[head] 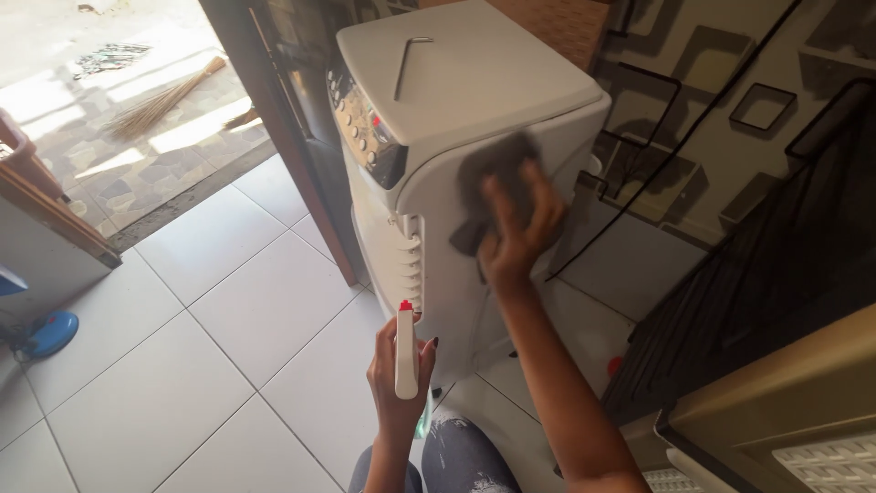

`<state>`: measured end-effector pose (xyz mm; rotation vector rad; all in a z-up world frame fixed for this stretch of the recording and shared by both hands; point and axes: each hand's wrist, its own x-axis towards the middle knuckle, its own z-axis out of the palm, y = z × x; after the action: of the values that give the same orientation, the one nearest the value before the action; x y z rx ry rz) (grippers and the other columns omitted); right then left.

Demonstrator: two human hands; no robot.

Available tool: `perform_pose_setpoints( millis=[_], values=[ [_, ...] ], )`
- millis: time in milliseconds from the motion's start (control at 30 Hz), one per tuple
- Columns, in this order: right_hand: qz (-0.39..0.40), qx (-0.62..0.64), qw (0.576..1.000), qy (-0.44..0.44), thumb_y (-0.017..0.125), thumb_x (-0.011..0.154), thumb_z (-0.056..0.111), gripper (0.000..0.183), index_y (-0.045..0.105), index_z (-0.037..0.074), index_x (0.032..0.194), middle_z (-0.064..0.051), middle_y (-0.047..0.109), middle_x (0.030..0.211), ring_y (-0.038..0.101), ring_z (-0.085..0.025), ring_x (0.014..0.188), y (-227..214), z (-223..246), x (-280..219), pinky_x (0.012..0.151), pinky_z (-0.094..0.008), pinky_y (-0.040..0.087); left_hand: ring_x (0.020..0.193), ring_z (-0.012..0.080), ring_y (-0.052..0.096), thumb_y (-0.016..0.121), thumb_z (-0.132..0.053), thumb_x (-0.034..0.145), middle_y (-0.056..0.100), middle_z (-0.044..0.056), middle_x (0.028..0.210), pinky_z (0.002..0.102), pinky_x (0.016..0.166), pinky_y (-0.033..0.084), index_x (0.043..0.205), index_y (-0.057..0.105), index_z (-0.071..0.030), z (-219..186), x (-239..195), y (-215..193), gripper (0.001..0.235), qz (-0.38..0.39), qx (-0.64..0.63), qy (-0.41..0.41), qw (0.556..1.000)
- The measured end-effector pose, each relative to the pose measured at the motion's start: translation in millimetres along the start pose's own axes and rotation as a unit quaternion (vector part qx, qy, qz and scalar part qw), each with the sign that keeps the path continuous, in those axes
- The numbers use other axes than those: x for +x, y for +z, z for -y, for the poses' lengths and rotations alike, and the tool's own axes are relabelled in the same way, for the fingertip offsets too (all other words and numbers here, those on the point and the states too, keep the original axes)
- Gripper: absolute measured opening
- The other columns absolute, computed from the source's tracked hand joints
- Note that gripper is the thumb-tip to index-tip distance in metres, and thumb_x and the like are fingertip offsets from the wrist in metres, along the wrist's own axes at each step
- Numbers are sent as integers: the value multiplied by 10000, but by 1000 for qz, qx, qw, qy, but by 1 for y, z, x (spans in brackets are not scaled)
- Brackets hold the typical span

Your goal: The person sprays the surface of a plastic storage cabinet and wipes it with a cloth, then cleans the top, vents, and side panels of a portable air cooler using the spray bottle and cloth.

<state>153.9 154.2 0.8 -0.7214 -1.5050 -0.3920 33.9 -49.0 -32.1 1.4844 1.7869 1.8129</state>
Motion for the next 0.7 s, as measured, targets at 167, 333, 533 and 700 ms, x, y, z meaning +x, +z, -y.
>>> perform_pose_setpoints(
  millis=[167, 333, 533, 700],
  values=[
    [188, 65, 973, -119, 645, 903, 117, 444, 710, 269, 1316, -76, 553, 1378, 485, -348, 1248, -17, 23, -138, 1078, -490, 450, 608, 137, 636, 757, -40, 844, 674, 56, 769, 297, 640, 548, 1316, 590, -26, -1, -5, -15, 501, -1, -3, -24, 1000],
    [227, 95, 966, -82, 697, 817, 14, 467, 733, 271, 1206, -39, 616, 1277, 546, -284, 1206, -48, 13, -169, 1031, -458, 457, 689, 142, 656, 743, -25, 855, 723, 86, 985, 299, 665, 560, 1289, 581, -9, -3, -9, -24, 464, 9, -2, 26, 1000],
    [4, 38, 999, 15, 553, 866, -102, 519, 667, 99, 1331, -168, 484, 1443, 465, -390, 1383, -12, -18, -11, 1172, -541, 431, 693, 184, 678, 733, -35, 860, 763, 102, 1107, 305, 692, 572, 1295, 580, -25, -7, -16, -11, 461, 29, -30, -29, 999],
    [26, 55, 997, -48, 786, 891, 49, 435, 682, 192, 1288, -114, 499, 1363, 466, -363, 1305, 11, -6, -78, 1125, -516, 394, 1071, 277, 714, 749, -38, 862, 738, 137, 1205, 353, 906, 539, 1296, 603, -7, -12, -17, -11, 459, -12, 23, 87, 996]
  ],
)
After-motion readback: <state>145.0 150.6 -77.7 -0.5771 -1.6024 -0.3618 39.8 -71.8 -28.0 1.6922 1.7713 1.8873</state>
